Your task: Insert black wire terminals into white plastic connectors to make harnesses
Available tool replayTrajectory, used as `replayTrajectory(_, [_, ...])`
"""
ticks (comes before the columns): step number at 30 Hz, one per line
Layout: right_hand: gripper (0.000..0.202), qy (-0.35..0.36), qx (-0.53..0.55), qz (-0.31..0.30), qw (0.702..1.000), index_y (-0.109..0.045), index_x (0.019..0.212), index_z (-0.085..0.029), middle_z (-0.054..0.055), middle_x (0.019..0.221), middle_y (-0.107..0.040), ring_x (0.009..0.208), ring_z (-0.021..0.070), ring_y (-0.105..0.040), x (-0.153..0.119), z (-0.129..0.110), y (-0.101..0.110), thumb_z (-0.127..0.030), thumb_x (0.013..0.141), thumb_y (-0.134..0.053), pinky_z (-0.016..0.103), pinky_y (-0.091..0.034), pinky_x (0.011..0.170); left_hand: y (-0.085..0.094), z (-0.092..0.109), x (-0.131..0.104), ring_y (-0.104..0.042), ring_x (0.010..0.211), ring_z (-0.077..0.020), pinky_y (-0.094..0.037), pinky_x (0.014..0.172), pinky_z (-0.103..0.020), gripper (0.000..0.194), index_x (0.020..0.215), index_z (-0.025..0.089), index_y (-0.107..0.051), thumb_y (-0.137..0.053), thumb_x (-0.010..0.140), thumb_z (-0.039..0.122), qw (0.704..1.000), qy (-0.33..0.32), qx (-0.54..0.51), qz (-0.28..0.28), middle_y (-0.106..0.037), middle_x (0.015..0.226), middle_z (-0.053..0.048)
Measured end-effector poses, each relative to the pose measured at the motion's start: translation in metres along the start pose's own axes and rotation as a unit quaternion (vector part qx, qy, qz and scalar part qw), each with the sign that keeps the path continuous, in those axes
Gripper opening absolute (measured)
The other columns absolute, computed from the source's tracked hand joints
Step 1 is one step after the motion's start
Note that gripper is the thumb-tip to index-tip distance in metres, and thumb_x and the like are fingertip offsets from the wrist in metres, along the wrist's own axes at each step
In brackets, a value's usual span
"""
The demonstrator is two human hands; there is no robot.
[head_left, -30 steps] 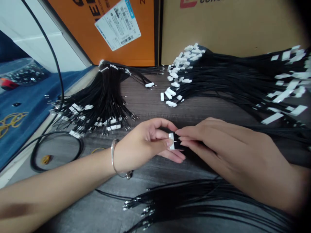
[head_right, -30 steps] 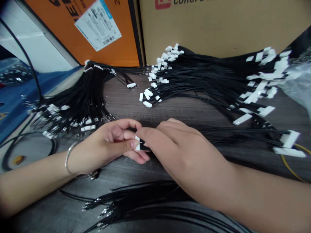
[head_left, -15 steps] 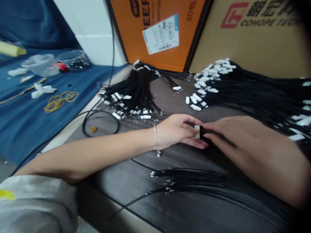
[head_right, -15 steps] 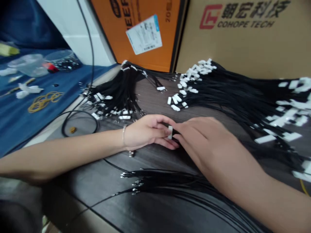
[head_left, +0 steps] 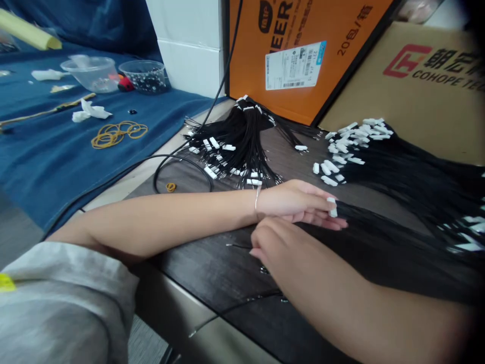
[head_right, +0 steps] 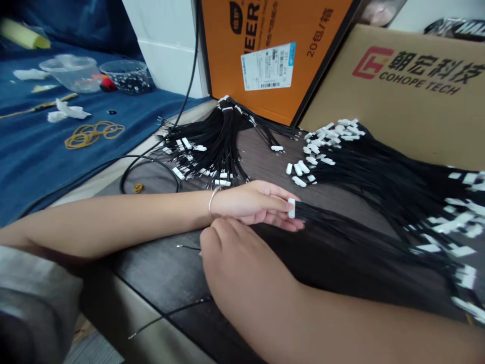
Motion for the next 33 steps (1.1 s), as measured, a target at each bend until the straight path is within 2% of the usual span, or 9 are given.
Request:
replayTrajectory(3, [0.015, -0.066, 0.0, 0.016, 0.998, -0.054, 0.08, -0.019, 0.002, 0.069, -0.06, 0.058, 0.0123, -0.056, -0.021, 0.033, 0.025, -0.015, 0.087, -0.041, 0.023, -0.044, 0.049, 0.0, -0.001, -0.003, -0.063, 0.062, -0.0097, -0.051, 0.075, -0.027, 0.012, 0.078, 0.008, -0.06, -0.05, 0.081, 0.003, 1.0, 0.011, 0.02, 0.009, -0.065, 0.066, -0.003])
replayTrajectory(6, [0.009, -0.165, 0.012, 0.033, 0.986, -0.053, 0.085, -0.021, -0.001, 0.067, -0.059, 0.054, 0.0088, -0.054, -0.048, 0.076, 0.043, -0.025, 0.087, -0.046, 0.019, -0.041, 0.046, -0.005, -0.002, -0.004, -0.064, 0.064, -0.009, -0.051, 0.075, -0.025, 0.015, 0.08, 0.006, -0.062, -0.048, 0.081, 0.0, 0.999, 0.013, 0.03, -0.013, -0.065, 0.07, -0.004])
replayTrajectory(9, [0.006, -0.236, 0.037, 0.037, 0.97, -0.055, 0.082, -0.021, -0.004, 0.062, -0.057, 0.049, 0.0072, -0.051, -0.072, 0.108, 0.044, -0.025, 0.084, -0.052, 0.018, -0.039, 0.044, -0.005, -0.003, -0.005, -0.068, 0.072, -0.0149, -0.053, 0.076, -0.031, 0.02, 0.093, 0.006, -0.058, -0.046, 0.081, -0.002, 0.999, 0.02, 0.038, -0.006, -0.065, 0.072, -0.005])
replayTrajectory(11, [0.006, -0.258, 0.058, 0.045, 0.963, -0.056, 0.08, -0.02, -0.004, 0.062, -0.056, 0.05, 0.0068, -0.051, -0.083, 0.119, 0.038, -0.024, 0.082, -0.052, 0.018, -0.038, 0.046, -0.006, -0.002, -0.006, -0.068, 0.076, -0.0173, -0.054, 0.076, -0.033, 0.02, 0.097, 0.007, -0.057, -0.049, 0.081, -0.001, 0.998, 0.023, 0.052, -0.001, -0.065, 0.072, -0.005])
replayTrajectory(16, [0.006, -0.243, 0.074, 0.063, 0.965, -0.056, 0.074, -0.018, -0.003, 0.061, -0.053, 0.053, 0.0068, -0.047, -0.088, 0.123, 0.029, -0.019, 0.08, -0.054, 0.02, -0.034, 0.048, -0.007, -0.002, -0.008, -0.068, 0.082, -0.0179, -0.056, 0.077, -0.031, 0.02, 0.1, 0.007, -0.058, -0.052, 0.082, 0.003, 0.993, 0.04, 0.11, 0.026, -0.068, 0.084, -0.01])
replayTrajectory(23, [0.011, -0.21, 0.066, 0.06, 0.974, -0.057, 0.075, -0.015, -0.002, 0.067, -0.051, 0.057, 0.0088, -0.045, -0.087, 0.124, 0.023, -0.017, 0.083, -0.05, 0.024, -0.032, 0.052, -0.008, 0.001, -0.007, -0.069, 0.08, -0.0187, -0.057, 0.075, -0.031, 0.021, 0.102, 0.007, -0.057, -0.053, 0.082, 0.001, 0.986, 0.043, 0.14, 0.074, -0.069, 0.08, -0.01])
replayTrajectory(33, [0.015, -0.237, 0.088, 0.031, 0.967, -0.058, 0.071, -0.014, -0.002, 0.062, -0.051, 0.053, 0.0079, -0.045, -0.083, 0.128, 0.019, -0.016, 0.084, -0.05, 0.023, -0.031, 0.05, -0.007, 0.0, -0.009, -0.068, 0.084, -0.0207, -0.058, 0.074, -0.03, 0.024, 0.103, 0.009, -0.058, -0.057, 0.081, 0.002, 0.988, 0.042, 0.139, 0.049, -0.069, 0.085, -0.009])
Point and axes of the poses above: each hand's wrist, its own x-axis towards the middle knuckle, its own y-axis out of the back of the hand, z = x × y, the point moved 6 cm from there along x, towards the middle knuckle
